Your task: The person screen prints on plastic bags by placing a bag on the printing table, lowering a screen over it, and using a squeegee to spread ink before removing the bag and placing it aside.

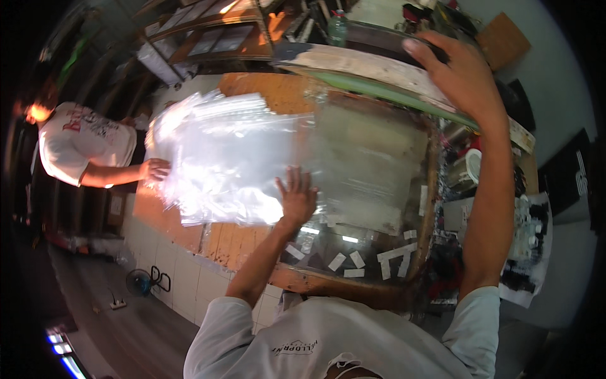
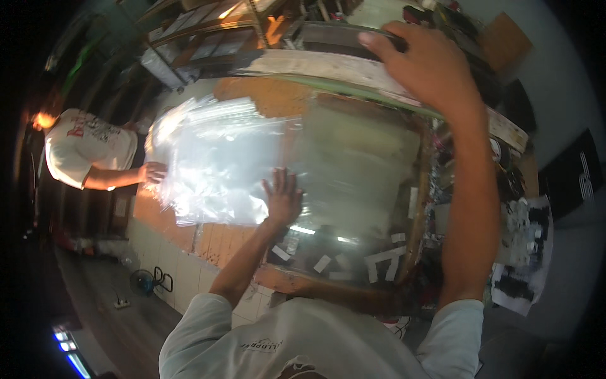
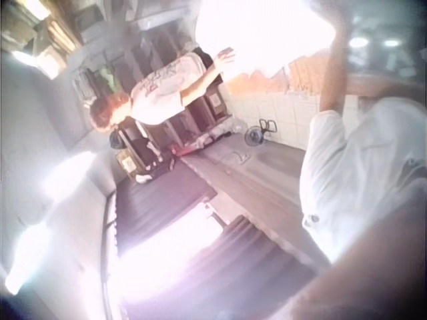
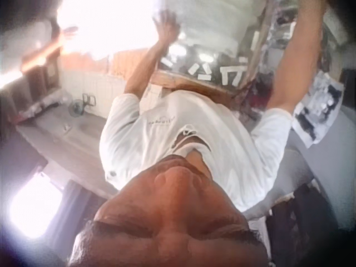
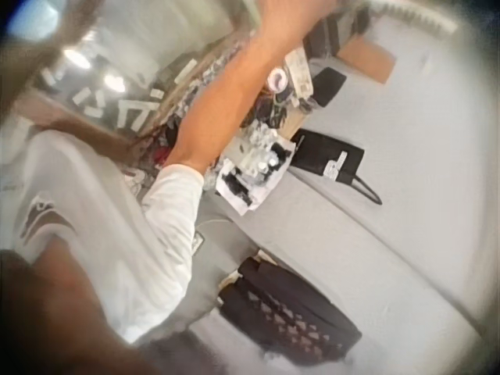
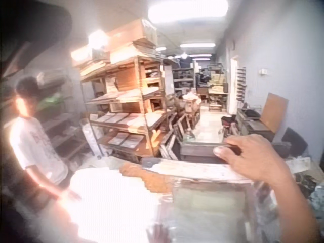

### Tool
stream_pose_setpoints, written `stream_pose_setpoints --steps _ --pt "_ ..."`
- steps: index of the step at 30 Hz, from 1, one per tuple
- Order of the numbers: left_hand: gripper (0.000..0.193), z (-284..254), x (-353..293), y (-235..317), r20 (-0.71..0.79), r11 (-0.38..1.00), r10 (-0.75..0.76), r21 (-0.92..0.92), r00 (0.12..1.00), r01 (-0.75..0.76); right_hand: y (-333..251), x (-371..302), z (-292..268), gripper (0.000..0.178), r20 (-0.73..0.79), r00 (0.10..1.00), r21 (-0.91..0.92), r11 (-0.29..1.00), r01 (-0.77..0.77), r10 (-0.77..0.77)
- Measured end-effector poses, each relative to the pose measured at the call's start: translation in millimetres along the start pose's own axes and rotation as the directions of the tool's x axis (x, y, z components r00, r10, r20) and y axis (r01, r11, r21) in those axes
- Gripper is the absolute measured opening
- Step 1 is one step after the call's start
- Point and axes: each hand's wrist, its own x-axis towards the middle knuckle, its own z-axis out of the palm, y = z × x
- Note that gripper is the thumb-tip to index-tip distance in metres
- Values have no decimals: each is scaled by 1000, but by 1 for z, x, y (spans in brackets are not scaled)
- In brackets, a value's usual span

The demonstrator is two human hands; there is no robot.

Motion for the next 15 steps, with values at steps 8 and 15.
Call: stream_pose_setpoints --steps 8,15 --pt "64 37 55 184 110 936 334 -159 936 -316 0 -17 -35 53 151 980 171 980 101 -128" --pt "68 31 47 203 171 879 335 -410 927 -242 12 -4 -44 50 248 962 251 967 48 -113"
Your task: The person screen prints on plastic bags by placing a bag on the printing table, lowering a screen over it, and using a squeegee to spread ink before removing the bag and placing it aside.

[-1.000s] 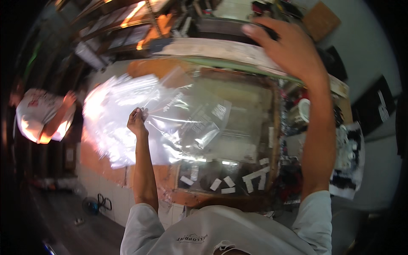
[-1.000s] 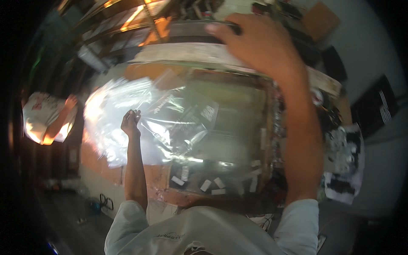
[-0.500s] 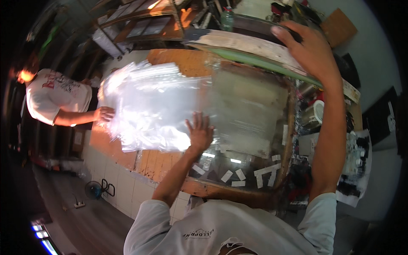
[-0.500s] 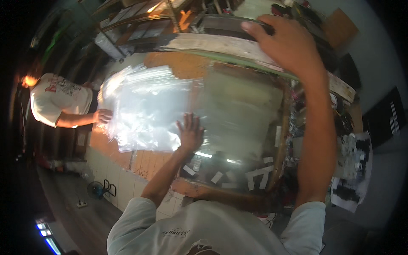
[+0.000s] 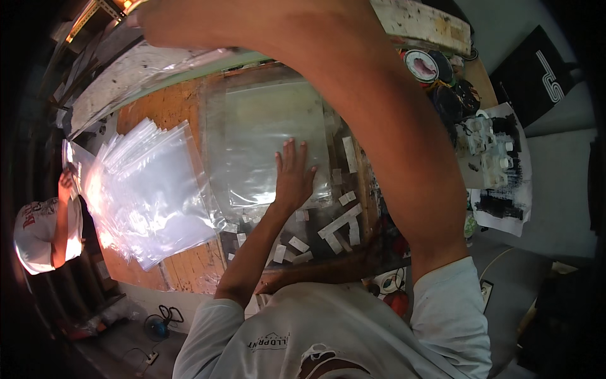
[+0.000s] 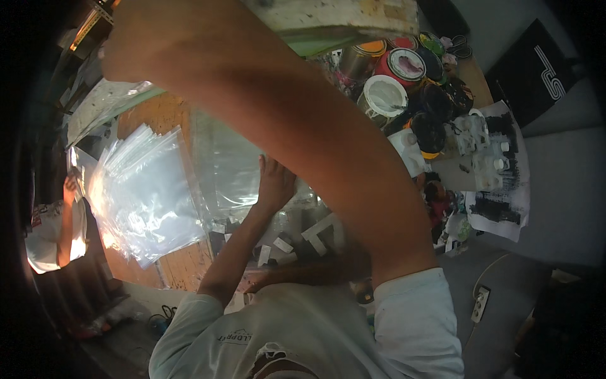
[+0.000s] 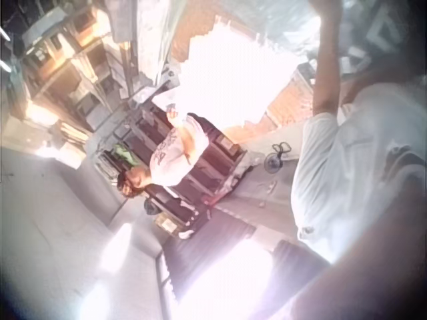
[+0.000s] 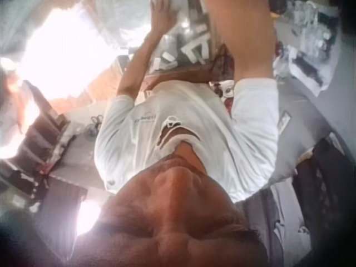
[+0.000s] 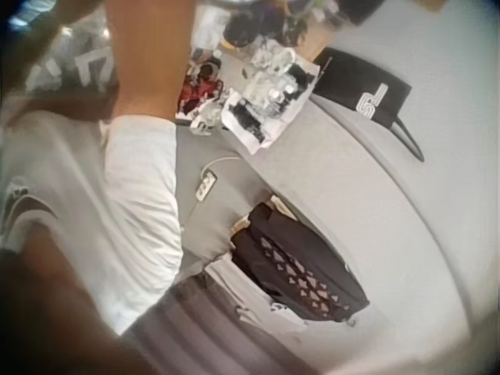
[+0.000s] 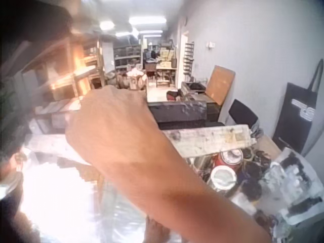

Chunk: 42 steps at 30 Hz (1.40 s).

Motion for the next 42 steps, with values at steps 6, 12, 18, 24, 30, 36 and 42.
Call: stream_pose_setpoints --steps 6,12,18,24,30,36,42 --pt "66 -14 -68 0 -100 988 -116 90 988 126 5 3 1 48 -30 999 8 999 39 -39" --pt "65 -6 -102 6 -87 977 -94 183 992 109 -1 3 4 46 -42 999 48 999 16 -14" --pt "65 -6 -107 6 -60 978 -72 190 996 82 -18 -3 3 45 47 994 -19 995 -95 96" --pt "65 0 -107 3 -78 980 -40 189 996 54 -14 -4 24 47 -99 994 -102 994 -45 35" --pt "60 -58 -110 28 -119 968 -144 -223 982 115 3 -57 108 48 -481 830 -359 927 105 -281" --pt "41 -140 -189 76 -4 -283 -566 -938 824 -199 0 -157 214 57 -205 978 -87 994 -60 41" --pt "31 -100 -197 30 575 -617 -590 -774 567 142 133 -88 301 73 -198 979 -160 984 -82 50"
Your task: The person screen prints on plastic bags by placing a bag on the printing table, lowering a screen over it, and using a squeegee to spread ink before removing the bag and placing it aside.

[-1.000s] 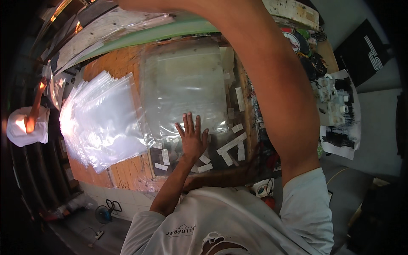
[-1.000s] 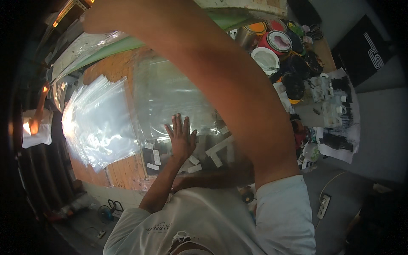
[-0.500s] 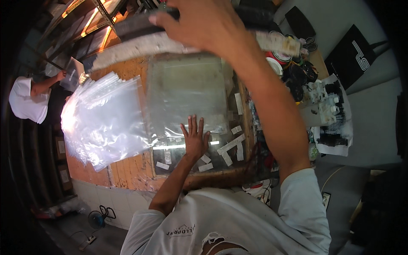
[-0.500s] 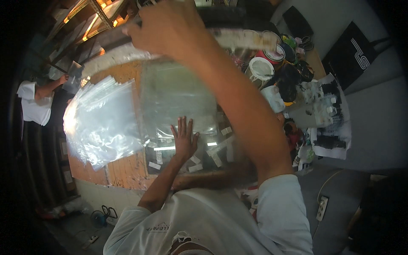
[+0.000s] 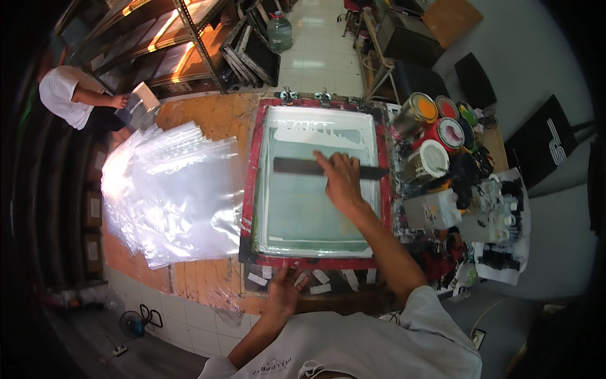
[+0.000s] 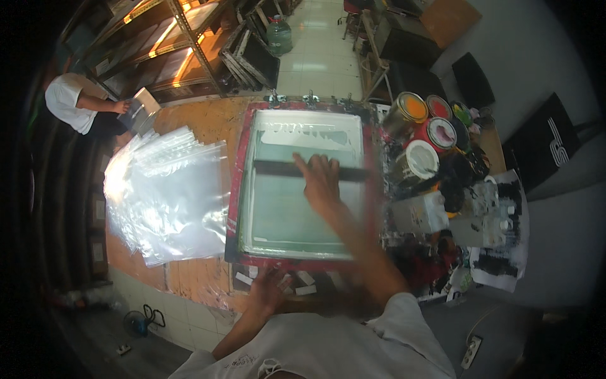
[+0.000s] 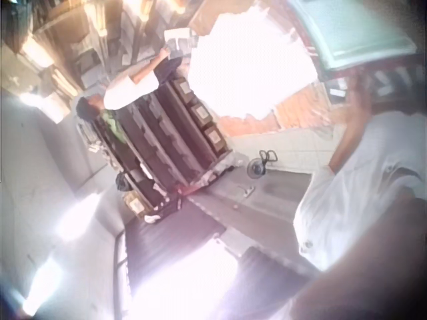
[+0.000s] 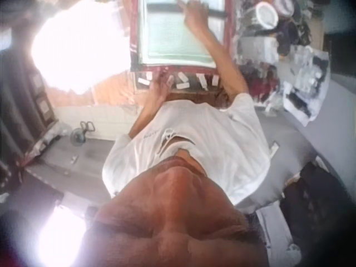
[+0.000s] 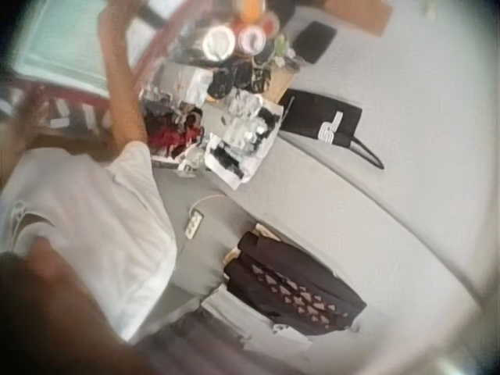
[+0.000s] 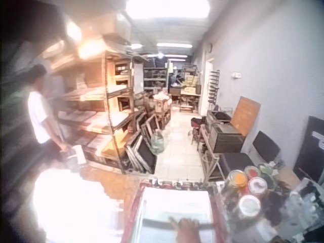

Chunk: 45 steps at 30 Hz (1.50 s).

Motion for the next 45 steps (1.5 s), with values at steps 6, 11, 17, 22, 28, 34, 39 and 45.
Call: stream_pose_setpoints --steps 6,11,17,22,28,34,39,45 --pt "32 -13 14 -17 -127 1000 14 24 992 -11 61 120 72 72 -150 984 -181 981 64 -92" --pt "31 2 -3 -10 -88 998 42 54 995 -37 51 125 87 73 0 1000 -247 969 18 -19" --pt "25 8 -14 -5 -31 995 50 84 998 -47 -11 15 35 71 107 994 -148 989 3 13" --pt "29 -4 -2 -12 -71 994 55 97 996 -48 -97 -113 -10 75 85 996 -92 996 5 3" --pt "46 -14 18 -20 -41 983 83 169 996 -75 -114 -154 -9 71 109 993 -83 996 -36 45" --pt "52 -10 25 -19 -109 986 76 159 991 -58 -96 -149 17 71 87 996 -148 989 4 9" --pt "54 -11 23 -19 -90 975 88 210 992 -68 -65 -112 40 71 14 1000 -142 990 7 -5" --pt "51 -13 23 -24 -149 981 84 188 985 -55 5 3 74 69 -63 998 -186 982 12 -24"
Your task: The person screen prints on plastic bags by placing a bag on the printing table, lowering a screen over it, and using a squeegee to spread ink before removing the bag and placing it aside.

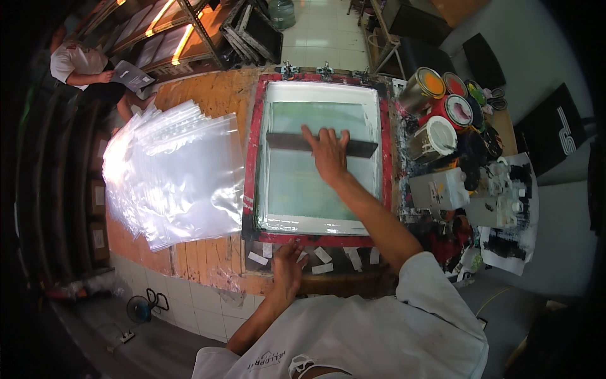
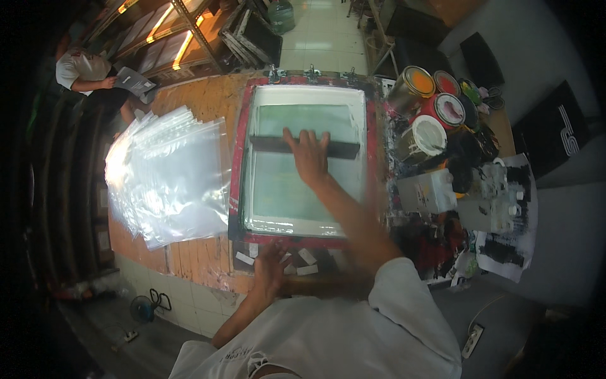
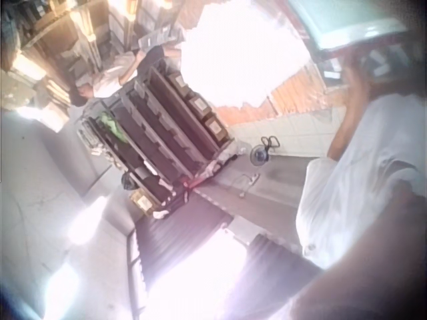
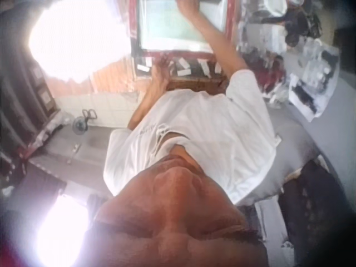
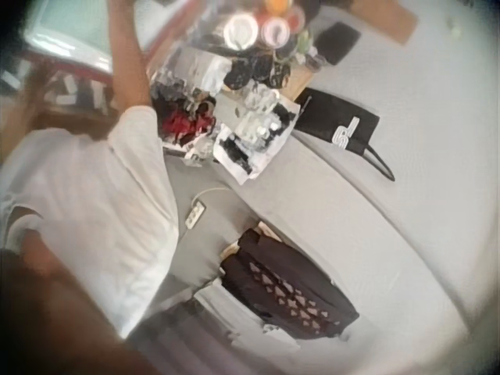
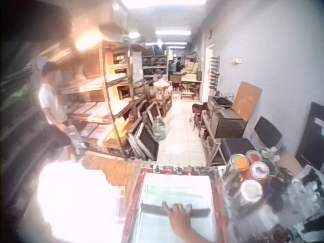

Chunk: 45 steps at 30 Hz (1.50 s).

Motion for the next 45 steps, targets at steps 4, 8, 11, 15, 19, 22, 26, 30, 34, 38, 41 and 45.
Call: stream_pose_setpoints --steps 4,8,11,15,19,22,26,30,34,38,41,45 --pt "50 -1 -2 -2 -26 1000 15 -17 1000 -16 39 74 25 76 25 999 -95 995 -37 39" --pt "47 -6 -5 -2 -7 998 9 -58 1000 -9 54 105 21 77 223 973 -28 998 -47 52" --pt "43 -7 -7 0 35 996 29 -84 999 -26 37 71 -14 76 380 925 71 997 -44 14" --pt "31 -2 -15 10 47 992 24 -122 999 -18 -23 -23 -84 73 361 929 193 981 4 -75" --pt "27 9 -35 32 122 992 77 -109 990 -63 -81 -90 -142 73 297 955 102 995 -18 -13" --pt "23 24 -51 53 206 983 161 -125 965 -138 -104 -94 -176 70 205 979 34 999 -13 6" --pt "29 43 -66 92 421 939 343 -161 840 -303 -111 -60 -226 66 101 995 8 1000 18 -19" --pt "40 66 -45 142 716 845 492 -258 494 -468 -94 7 -264 56 -37 997 -33 997 62 -64" --pt "35 125 54 190 564 734 640 -250 522 -631 -70 82 -290 47 -170 978 -9 993 121 -121" --pt "32 181 188 228 471 273 721 481 509 -833 -58 133 -310 48 -116 993 135 990 46 -31" --pt "29 193 255 233 537 -102 729 699 425 -708 -54 148 -318 46 -33 999 173 985 -11 17" --pt "25 191 289 228 596 -262 689 735 412 -625 -53 153 -318 47 -79 997 151 988 34 -22"
